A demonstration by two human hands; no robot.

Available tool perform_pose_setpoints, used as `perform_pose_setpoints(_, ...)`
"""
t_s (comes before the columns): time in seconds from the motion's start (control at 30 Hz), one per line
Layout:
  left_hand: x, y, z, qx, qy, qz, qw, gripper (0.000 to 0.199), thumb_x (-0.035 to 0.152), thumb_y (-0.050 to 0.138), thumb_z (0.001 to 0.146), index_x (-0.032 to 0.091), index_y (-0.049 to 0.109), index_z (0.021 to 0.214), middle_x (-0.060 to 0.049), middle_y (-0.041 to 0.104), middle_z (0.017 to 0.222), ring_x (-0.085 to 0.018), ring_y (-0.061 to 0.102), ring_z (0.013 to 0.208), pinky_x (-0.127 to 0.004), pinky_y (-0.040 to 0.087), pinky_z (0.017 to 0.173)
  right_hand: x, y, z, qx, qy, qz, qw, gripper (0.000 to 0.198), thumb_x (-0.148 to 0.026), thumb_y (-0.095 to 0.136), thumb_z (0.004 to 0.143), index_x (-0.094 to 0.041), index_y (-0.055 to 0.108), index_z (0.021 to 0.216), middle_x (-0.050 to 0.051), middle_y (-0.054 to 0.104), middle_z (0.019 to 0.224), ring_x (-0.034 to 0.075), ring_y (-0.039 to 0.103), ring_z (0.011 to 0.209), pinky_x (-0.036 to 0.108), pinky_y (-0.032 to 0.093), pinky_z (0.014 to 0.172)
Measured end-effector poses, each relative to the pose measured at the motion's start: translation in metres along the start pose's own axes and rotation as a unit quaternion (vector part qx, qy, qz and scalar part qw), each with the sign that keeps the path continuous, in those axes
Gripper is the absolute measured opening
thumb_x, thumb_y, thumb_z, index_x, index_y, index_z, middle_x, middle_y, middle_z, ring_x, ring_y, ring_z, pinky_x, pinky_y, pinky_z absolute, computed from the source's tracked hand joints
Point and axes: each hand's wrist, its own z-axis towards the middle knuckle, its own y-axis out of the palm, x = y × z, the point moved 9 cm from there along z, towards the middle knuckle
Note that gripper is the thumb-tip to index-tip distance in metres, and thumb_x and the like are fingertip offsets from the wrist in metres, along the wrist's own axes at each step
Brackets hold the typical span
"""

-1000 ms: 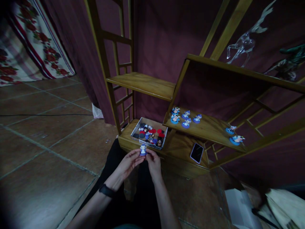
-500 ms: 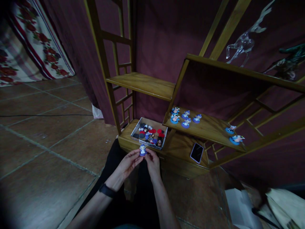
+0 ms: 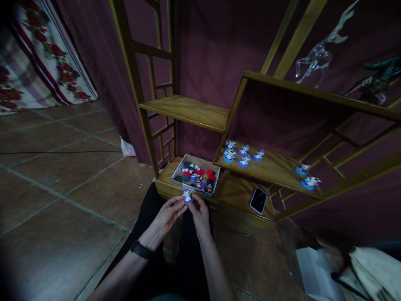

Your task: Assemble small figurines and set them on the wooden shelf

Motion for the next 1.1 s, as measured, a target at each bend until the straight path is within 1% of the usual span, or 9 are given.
perform_pose_setpoints(0.23,0.002,0.004,-0.002,-0.008,0.007,0.012,1.0,0.021,0.004,0.068,0.068,0.011,0.064,0.087,-0.007,0.067,0.085,-0.013,0.065,0.075,-0.025,0.053,0.076,0.0,0.005,-0.001,-0.014,-0.005,-0.007,1.0,0.042,-0.035,0.067,0.068,-0.022,0.061,0.108,0.005,0.066,0.109,0.023,0.06,0.101,0.041,0.045,0.092)
perform_pose_setpoints(0.37,0.002,0.004,-0.002,-0.016,0.006,0.017,1.0,0.02,0.007,0.068,0.069,0.011,0.064,0.088,-0.007,0.067,0.084,-0.013,0.065,0.074,-0.025,0.053,0.076,-0.001,0.002,0.0,-0.011,-0.006,-0.005,1.0,0.042,-0.036,0.067,0.067,-0.022,0.061,0.106,0.005,0.066,0.109,0.023,0.059,0.102,0.041,0.043,0.093)
perform_pose_setpoints(0.53,0.002,0.004,-0.002,-0.023,0.005,0.019,1.0,0.02,0.008,0.068,0.069,0.011,0.064,0.089,-0.008,0.067,0.085,-0.012,0.064,0.074,-0.024,0.053,0.075,-0.005,0.002,0.0,-0.012,-0.008,-0.016,1.0,0.037,-0.036,0.065,0.069,-0.022,0.062,0.103,0.005,0.066,0.107,0.022,0.058,0.102,0.04,0.042,0.094)
perform_pose_setpoints(0.67,0.002,0.004,-0.001,-0.02,0.005,0.014,1.0,0.02,0.007,0.068,0.068,0.011,0.064,0.087,-0.008,0.067,0.084,-0.012,0.064,0.073,-0.024,0.053,0.074,-0.01,0.003,-0.002,-0.013,-0.025,-0.025,0.999,0.035,-0.037,0.064,0.07,-0.022,0.063,0.102,0.004,0.066,0.104,0.022,0.059,0.099,0.039,0.044,0.092)
perform_pose_setpoints(0.8,0.002,0.005,-0.001,-0.022,0.001,0.009,1.0,0.019,0.006,0.068,0.069,0.011,0.064,0.087,-0.008,0.067,0.084,-0.012,0.065,0.073,-0.023,0.053,0.074,-0.014,0.005,-0.003,-0.035,-0.042,-0.049,0.997,0.03,-0.038,0.06,0.074,-0.024,0.063,0.1,0.003,0.066,0.102,0.02,0.059,0.097,0.036,0.045,0.09)
perform_pose_setpoints(0.93,0.001,0.005,-0.001,-0.025,-0.011,0.008,1.0,0.02,0.007,0.067,0.07,0.01,0.065,0.089,-0.008,0.068,0.084,-0.012,0.065,0.072,-0.022,0.053,0.073,-0.013,0.004,-0.001,-0.048,-0.049,-0.067,0.995,0.029,-0.038,0.062,0.072,-0.024,0.063,0.098,0.002,0.067,0.1,0.02,0.06,0.094,0.034,0.046,0.087)
perform_pose_setpoints(1.1,0.002,0.006,-0.002,-0.029,-0.005,0.014,0.999,0.014,0.007,0.068,0.07,0.008,0.066,0.084,-0.009,0.068,0.082,-0.012,0.065,0.073,-0.022,0.054,0.074,-0.01,-0.003,0.003,-0.039,-0.059,-0.1,0.993,0.026,-0.037,0.063,0.071,-0.024,0.066,0.093,0.002,0.068,0.094,0.02,0.061,0.09,0.034,0.047,0.084)
